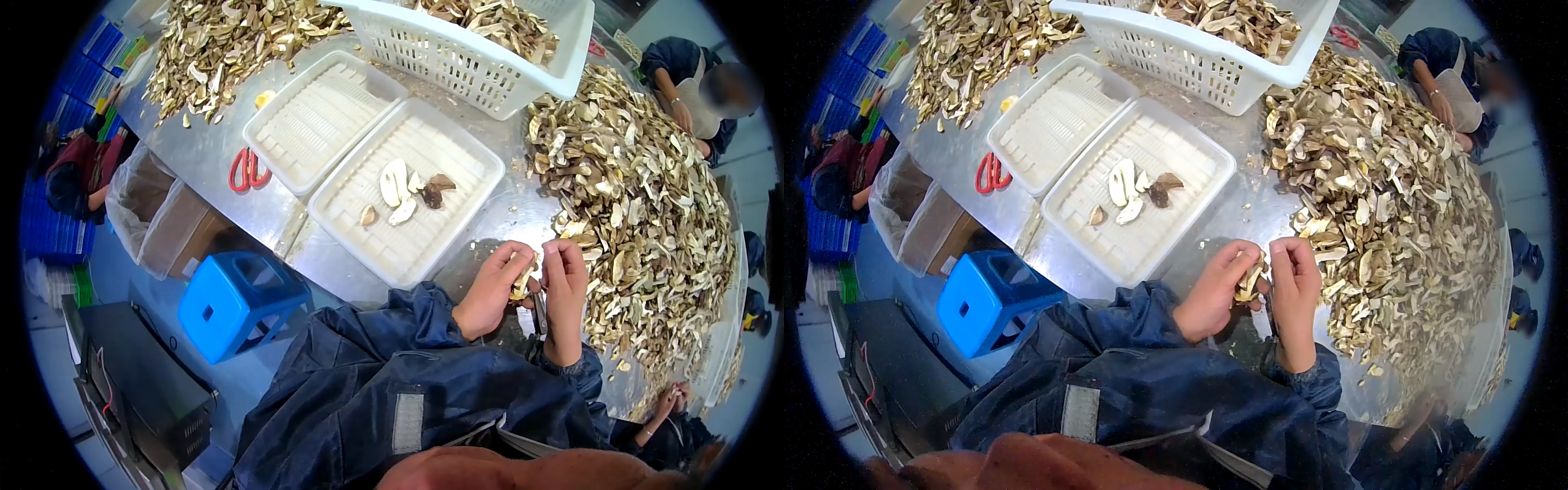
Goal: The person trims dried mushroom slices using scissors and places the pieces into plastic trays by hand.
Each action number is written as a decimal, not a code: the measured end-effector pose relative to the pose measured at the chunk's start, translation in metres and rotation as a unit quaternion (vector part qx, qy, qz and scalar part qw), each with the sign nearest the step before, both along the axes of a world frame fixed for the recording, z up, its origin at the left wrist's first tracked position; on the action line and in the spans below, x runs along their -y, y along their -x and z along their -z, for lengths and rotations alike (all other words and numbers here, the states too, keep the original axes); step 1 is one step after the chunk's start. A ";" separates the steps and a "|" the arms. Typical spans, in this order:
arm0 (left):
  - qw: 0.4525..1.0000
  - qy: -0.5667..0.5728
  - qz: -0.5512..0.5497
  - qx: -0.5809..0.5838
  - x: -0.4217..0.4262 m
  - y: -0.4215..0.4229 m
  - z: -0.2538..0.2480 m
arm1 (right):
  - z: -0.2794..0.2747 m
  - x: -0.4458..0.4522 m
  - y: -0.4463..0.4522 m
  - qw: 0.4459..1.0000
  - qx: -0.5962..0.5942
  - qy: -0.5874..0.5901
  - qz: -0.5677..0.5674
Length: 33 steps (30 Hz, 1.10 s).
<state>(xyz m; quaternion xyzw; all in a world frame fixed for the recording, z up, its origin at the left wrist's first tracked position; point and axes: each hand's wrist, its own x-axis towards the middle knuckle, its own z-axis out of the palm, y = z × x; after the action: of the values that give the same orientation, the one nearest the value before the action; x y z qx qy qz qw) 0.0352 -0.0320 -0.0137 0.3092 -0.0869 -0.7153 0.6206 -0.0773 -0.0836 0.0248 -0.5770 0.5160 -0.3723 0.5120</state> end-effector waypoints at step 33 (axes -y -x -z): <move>0.670 0.120 -0.161 0.715 0.023 -0.177 -0.018 | 0.019 -0.087 0.117 0.994 0.054 0.047 0.078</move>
<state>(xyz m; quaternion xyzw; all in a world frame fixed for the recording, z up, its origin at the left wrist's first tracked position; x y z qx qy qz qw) 0.2122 -0.0553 0.0045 0.6579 -0.5377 -0.1476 0.5062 -0.1946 0.0037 0.0058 -0.5381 0.5129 -0.4653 0.4805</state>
